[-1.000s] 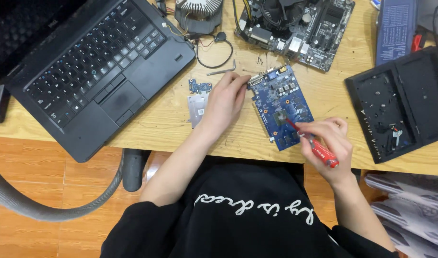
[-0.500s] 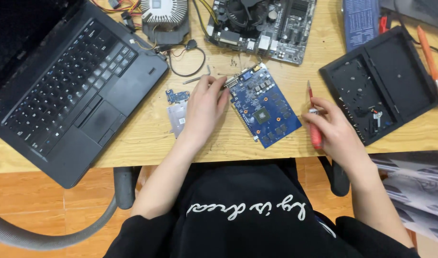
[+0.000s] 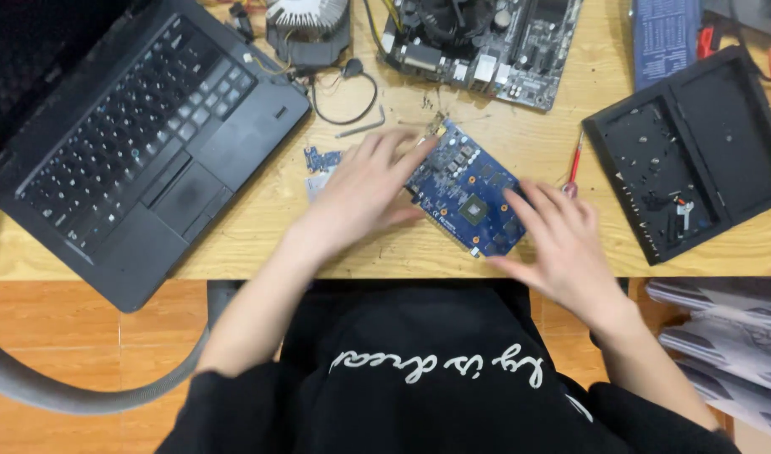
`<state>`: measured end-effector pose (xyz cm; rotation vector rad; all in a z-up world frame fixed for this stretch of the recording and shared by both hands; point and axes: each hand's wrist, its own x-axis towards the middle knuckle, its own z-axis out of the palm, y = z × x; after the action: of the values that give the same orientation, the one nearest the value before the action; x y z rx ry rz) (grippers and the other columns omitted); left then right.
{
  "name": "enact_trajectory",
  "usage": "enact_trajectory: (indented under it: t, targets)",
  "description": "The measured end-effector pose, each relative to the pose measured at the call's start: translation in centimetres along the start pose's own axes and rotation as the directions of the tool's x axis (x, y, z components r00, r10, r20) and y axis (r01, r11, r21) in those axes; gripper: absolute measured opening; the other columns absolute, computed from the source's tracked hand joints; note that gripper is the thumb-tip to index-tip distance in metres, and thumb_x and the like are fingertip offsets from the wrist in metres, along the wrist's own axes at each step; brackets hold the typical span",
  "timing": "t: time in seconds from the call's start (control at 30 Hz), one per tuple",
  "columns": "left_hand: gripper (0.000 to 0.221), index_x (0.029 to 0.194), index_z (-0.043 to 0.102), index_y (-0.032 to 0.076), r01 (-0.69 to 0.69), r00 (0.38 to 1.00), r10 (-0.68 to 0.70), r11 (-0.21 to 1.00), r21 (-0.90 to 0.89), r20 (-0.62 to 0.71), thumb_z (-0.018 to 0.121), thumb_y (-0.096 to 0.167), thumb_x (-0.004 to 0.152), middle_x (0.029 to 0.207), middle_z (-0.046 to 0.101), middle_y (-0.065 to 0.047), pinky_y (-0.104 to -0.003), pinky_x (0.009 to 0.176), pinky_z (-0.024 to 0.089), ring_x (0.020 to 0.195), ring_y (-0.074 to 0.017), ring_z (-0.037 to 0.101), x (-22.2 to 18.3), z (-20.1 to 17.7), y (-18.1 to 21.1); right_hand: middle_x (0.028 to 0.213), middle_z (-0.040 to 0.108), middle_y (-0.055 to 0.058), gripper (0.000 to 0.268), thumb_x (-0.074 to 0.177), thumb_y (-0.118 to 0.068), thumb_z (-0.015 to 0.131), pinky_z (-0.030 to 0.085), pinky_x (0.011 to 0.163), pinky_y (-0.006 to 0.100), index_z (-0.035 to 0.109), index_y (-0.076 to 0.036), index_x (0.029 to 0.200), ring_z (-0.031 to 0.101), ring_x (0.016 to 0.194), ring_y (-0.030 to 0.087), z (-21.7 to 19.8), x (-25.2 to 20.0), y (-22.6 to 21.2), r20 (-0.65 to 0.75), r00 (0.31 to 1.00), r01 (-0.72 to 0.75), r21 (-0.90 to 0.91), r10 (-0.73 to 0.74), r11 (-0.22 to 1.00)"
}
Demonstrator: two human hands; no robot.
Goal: The recorder is disassembling and inspecting a computer graphics card at a repair bench.
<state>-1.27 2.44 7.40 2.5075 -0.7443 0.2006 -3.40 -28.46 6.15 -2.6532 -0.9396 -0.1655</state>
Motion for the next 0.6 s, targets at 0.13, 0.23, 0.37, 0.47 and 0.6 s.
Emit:
enact_trajectory:
  t: [0.13, 0.23, 0.37, 0.47, 0.6]
  targets:
    - [0.098, 0.147, 0.046, 0.011, -0.049, 0.995, 0.051, 0.998, -0.030, 0.082, 0.085, 0.046, 0.065, 0.152, 0.042, -0.020, -0.051, 0.106, 0.040, 0.135, -0.0389, 0.041, 3.7, 1.4, -1.3, 0.146, 0.045, 0.030, 0.109, 0.068, -0.068, 0.075, 0.029, 0.110, 0.058, 0.045, -0.002, 0.149, 0.041, 0.138, 0.042, 1.2, 1.2, -1.0, 0.004, 0.995, 0.101, -0.129, -0.101, 0.987]
    - [0.081, 0.142, 0.051, 0.008, -0.061, 0.998, 0.062, 0.998, -0.029, 0.034, 0.081, 0.049, 0.079, 0.149, 0.046, -0.019, -0.056, 0.102, 0.038, 0.133, -0.0421, 0.041, 5.1, 3.0, -2.0, 0.148, 0.042, 0.030, 0.110, 0.065, -0.060, 0.082, 0.026, 0.111, 0.060, 0.041, -0.004, 0.151, 0.040, 0.140, 0.041, 1.1, 1.8, -0.8, 0.101, 0.995, 0.033, -0.097, -0.023, 0.995]
    - [0.063, 0.139, 0.056, 0.008, -0.003, 0.999, 0.003, 1.000, -0.015, 0.033, 0.075, 0.041, 0.089, 0.136, 0.060, -0.013, -0.056, 0.107, 0.041, 0.131, -0.0342, 0.050, 4.8, 3.8, -2.3, 0.148, 0.044, 0.025, 0.105, 0.065, -0.050, 0.084, 0.027, 0.113, 0.057, 0.042, -0.007, 0.150, 0.042, 0.137, 0.039, -0.3, 3.0, 0.7, 0.164, 0.986, 0.009, -0.018, -0.006, 1.000]
    - [0.056, 0.137, 0.059, 0.006, 0.030, 1.000, -0.030, 0.999, -0.043, 0.001, 0.073, 0.037, 0.093, 0.127, 0.064, -0.013, -0.053, 0.102, 0.045, 0.122, -0.0336, 0.056, 3.7, 3.7, -2.6, 0.149, 0.043, 0.024, 0.105, 0.064, -0.044, 0.084, 0.025, 0.115, 0.058, 0.039, -0.006, 0.151, 0.041, 0.139, 0.040, -1.5, 4.3, 1.7, 0.202, 0.975, 0.075, 0.066, -0.087, 0.995]
    - [0.046, 0.137, 0.061, 0.004, 0.101, 0.994, -0.110, 0.965, -0.241, -0.023, 0.070, 0.030, 0.099, 0.118, 0.065, -0.014, -0.042, 0.098, 0.053, 0.112, -0.0317, 0.064, 2.5, 1.9, -2.7, 0.152, 0.040, 0.025, 0.105, 0.064, -0.041, 0.083, 0.026, 0.119, 0.057, 0.037, -0.005, 0.152, 0.038, 0.142, 0.042, -2.4, 5.8, 1.9, 0.244, 0.951, 0.150, 0.166, -0.188, 0.975]
